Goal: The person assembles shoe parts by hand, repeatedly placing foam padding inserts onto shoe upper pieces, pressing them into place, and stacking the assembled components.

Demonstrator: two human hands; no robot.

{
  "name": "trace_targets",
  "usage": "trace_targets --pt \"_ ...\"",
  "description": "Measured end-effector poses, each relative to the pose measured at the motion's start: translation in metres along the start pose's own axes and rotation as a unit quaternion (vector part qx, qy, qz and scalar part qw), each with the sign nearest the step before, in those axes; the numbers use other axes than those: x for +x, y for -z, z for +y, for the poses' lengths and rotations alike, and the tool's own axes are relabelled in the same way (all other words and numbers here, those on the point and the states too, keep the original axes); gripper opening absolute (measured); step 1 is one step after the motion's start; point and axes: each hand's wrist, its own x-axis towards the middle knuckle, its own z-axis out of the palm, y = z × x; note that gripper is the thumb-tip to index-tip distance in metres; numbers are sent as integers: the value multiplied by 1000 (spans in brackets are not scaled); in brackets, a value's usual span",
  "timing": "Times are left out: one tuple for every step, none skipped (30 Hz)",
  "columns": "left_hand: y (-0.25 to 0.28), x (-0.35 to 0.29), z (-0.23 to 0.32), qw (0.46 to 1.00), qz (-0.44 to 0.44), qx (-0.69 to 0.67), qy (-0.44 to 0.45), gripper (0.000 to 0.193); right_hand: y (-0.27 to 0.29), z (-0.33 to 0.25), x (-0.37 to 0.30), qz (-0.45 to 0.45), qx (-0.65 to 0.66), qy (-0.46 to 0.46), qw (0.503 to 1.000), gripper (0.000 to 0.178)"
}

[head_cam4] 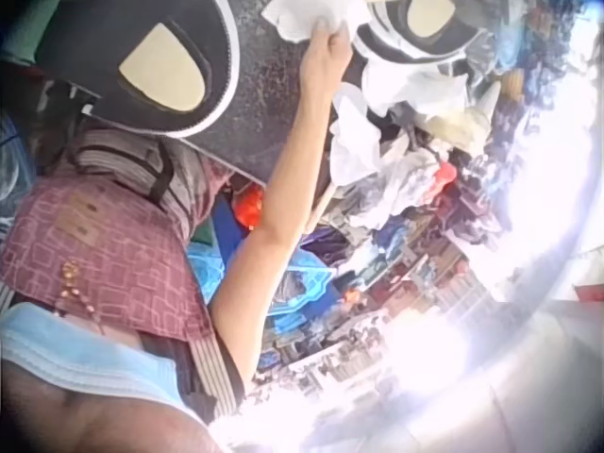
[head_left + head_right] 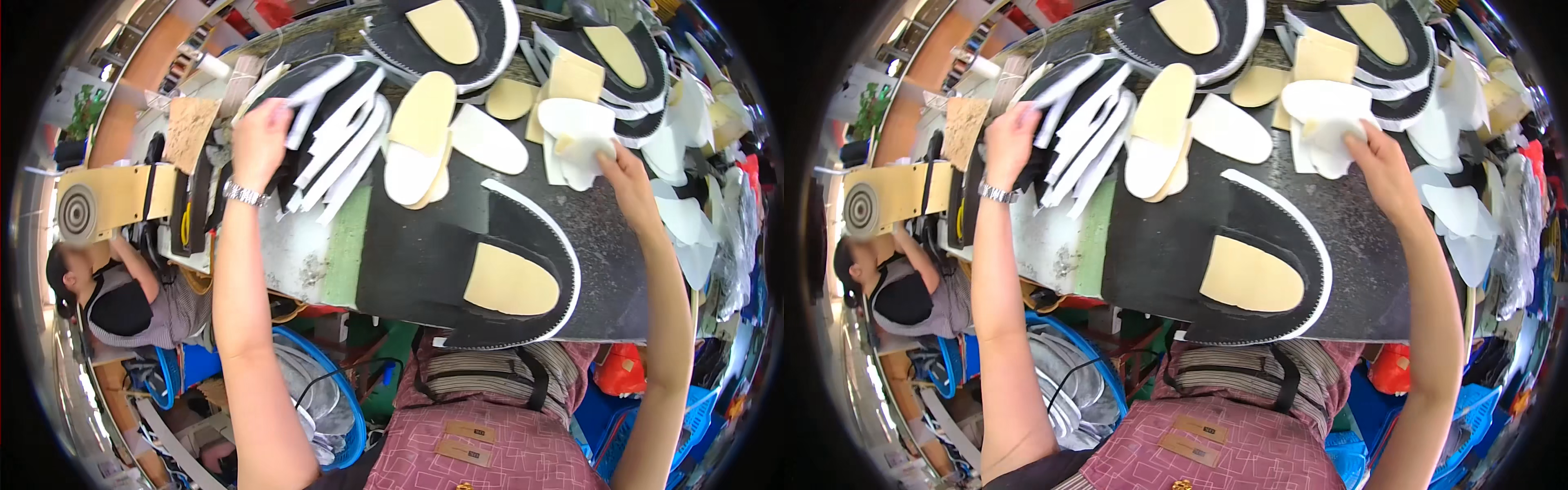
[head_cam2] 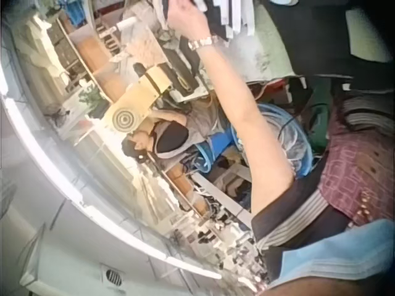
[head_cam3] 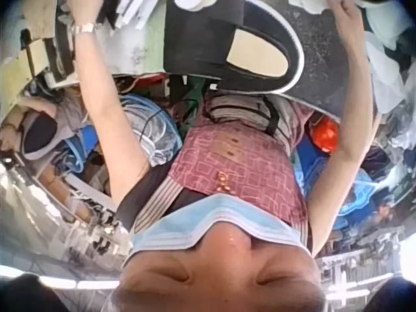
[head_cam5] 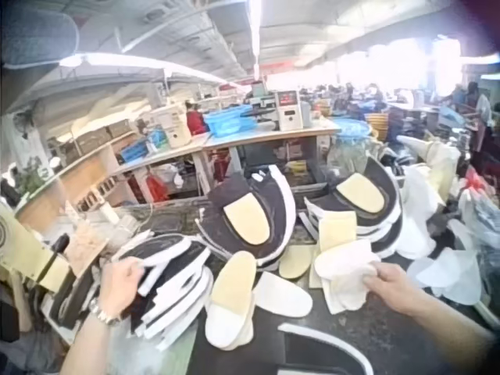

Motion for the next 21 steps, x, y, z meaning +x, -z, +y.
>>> trace_targets --pt "0 -1 9 995 99 23 -21 24 0 13 5 99 175 -57 978 25" --pt "3 -9 21 989 147 4 10 24 9 34 7 111 47 -64 991 31" --pt "16 -21 46 980 193 -14 41 23 16 32 4 139 -198 -67 968 32" --pt "24 -38 75 982 189 -15 18 22 16 23 -4 143 -142 -100 974 33" --pt "34 -61 104 982 188 -9 -2 20 15 14 -12 145 -82 -127 978 33" --pt "44 -86 124 967 200 88 -131 22 24 17 -19 146 -86 -131 977 33" --pt "47 -103 148 967 107 56 -224 26 41 18 -31 108 62 -115 986 34" --pt "49 -122 171 953 -3 14 -302 30 50 20 -39 65 213 -93 970 35" --pt "38 -135 179 923 -36 -57 -379 33 48 15 -42 61 212 -94 971 35" --pt "28 -150 184 884 -85 -121 -445 36 39 5 -44 60 324 -59 942 35" --pt "16 -164 192 868 -81 -122 -474 39 31 -4 -51 63 429 -29 901 35" --pt "1 -178 192 867 -81 -131 -475 39 29 -12 -64 120 426 -35 896 33" --pt "-12 -190 193 868 -155 -207 -424 51 26 -23 -81 125 422 -38 897 33" --pt "-19 -197 192 861 -230 -274 -363 62 16 -32 -97 143 289 -52 945 35" --pt "-18 -190 193 861 -234 -274 -360 62 4 -37 -111 158 152 -66 974 40" --pt "-12 -175 192 848 -291 -335 -291 62 -9 -47 -124 107 223 -75 966 46" --pt "-7 -171 187 834 -342 -380 -208 63 -25 -51 -133 42 302 -77 949 53" --pt "-12 -177 182 814 -372 -435 -101 74 -28 -54 -145 -7 286 -105 952 55" --pt "-18 -180 183 767 -364 -529 12 75 -33 -51 -150 -61 273 -133 951 57" --pt "-18 -178 188 775 -332 -536 27 71 -40 -49 -150 -87 231 -138 959 56" --pt "-17 -173 194 785 -299 -541 46 68 -47 -50 -147 -116 189 -142 965 55"
